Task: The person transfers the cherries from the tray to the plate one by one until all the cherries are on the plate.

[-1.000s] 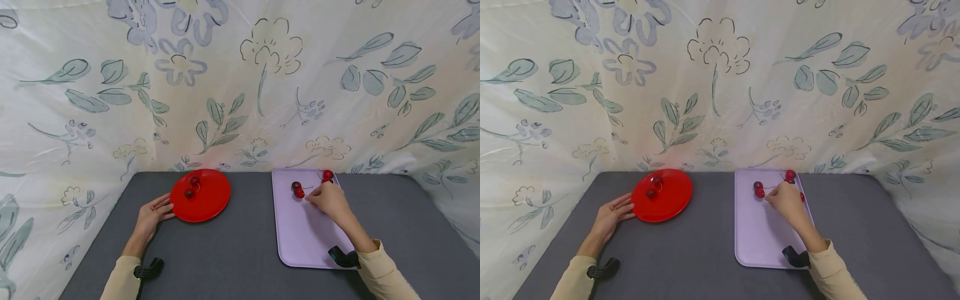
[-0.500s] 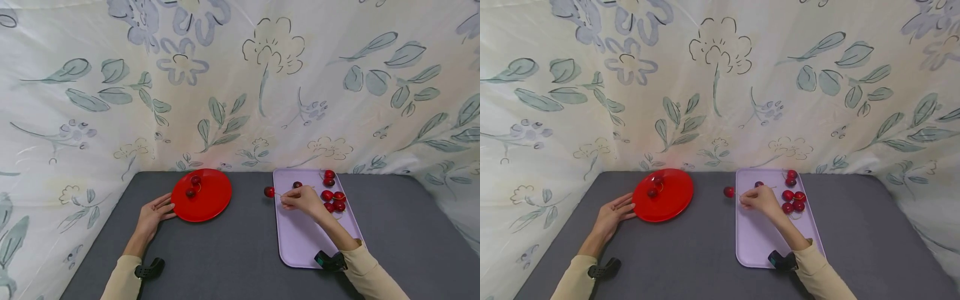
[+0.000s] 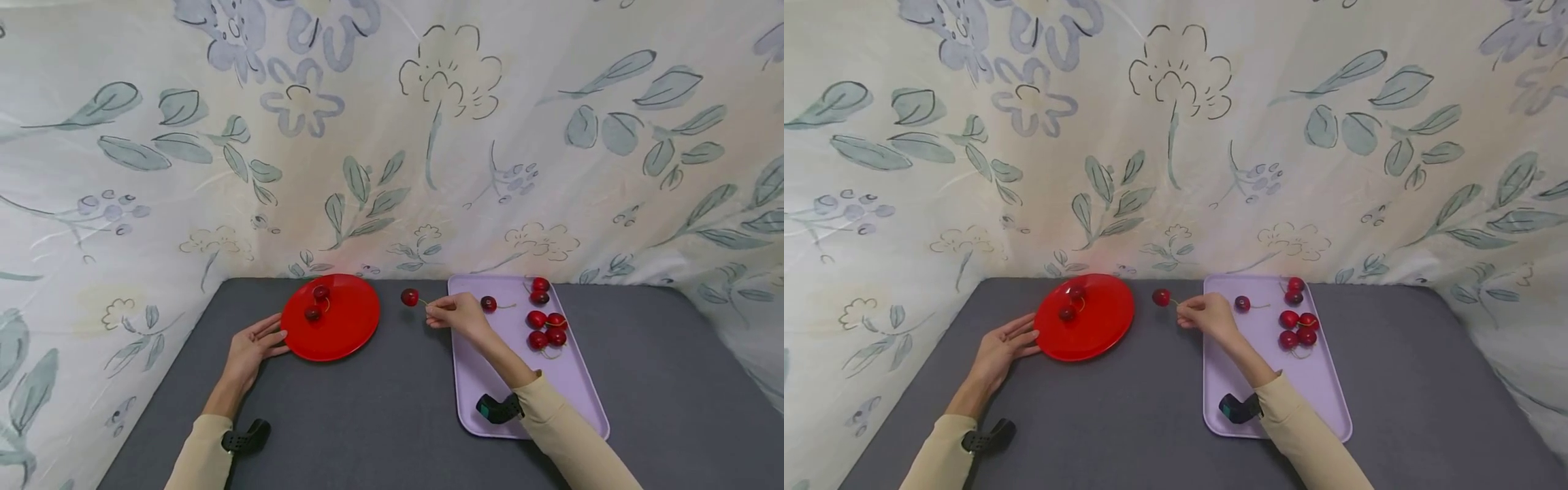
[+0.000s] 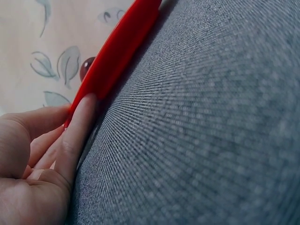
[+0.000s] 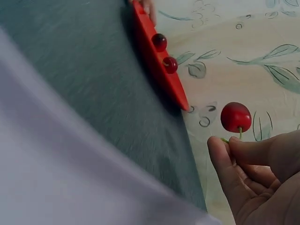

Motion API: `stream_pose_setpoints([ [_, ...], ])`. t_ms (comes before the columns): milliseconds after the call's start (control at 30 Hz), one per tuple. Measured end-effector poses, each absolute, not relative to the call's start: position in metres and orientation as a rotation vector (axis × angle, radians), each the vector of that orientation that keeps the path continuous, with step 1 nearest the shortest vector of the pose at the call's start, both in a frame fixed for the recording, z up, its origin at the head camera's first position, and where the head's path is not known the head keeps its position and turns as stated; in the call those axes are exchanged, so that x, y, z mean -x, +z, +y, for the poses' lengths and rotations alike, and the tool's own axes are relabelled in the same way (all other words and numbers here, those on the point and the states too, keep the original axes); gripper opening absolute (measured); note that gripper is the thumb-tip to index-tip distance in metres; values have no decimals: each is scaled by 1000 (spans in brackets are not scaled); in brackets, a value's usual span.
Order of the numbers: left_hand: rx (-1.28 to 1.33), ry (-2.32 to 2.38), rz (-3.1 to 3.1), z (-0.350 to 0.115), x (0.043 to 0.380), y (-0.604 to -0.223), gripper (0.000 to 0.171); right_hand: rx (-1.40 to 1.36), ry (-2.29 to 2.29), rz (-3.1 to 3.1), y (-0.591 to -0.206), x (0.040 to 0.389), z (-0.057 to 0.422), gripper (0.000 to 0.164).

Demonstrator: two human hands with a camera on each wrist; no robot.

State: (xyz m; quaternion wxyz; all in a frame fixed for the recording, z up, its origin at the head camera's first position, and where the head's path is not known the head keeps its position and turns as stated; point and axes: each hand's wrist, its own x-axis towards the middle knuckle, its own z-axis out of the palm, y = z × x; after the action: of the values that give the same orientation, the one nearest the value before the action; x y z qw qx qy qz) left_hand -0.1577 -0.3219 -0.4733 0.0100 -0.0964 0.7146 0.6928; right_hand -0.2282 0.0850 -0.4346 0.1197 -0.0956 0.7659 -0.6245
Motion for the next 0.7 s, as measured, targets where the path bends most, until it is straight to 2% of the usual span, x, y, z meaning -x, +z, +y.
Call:
stream_pose_setpoints([
  [267,333,2162,2238,-321,156,-472,61,214,-1873,2281,-434,244,47,18],
  [700,343,2140,2218,-322,159,-469,58,286,-1735,2359,-431,250,-28,13],
])
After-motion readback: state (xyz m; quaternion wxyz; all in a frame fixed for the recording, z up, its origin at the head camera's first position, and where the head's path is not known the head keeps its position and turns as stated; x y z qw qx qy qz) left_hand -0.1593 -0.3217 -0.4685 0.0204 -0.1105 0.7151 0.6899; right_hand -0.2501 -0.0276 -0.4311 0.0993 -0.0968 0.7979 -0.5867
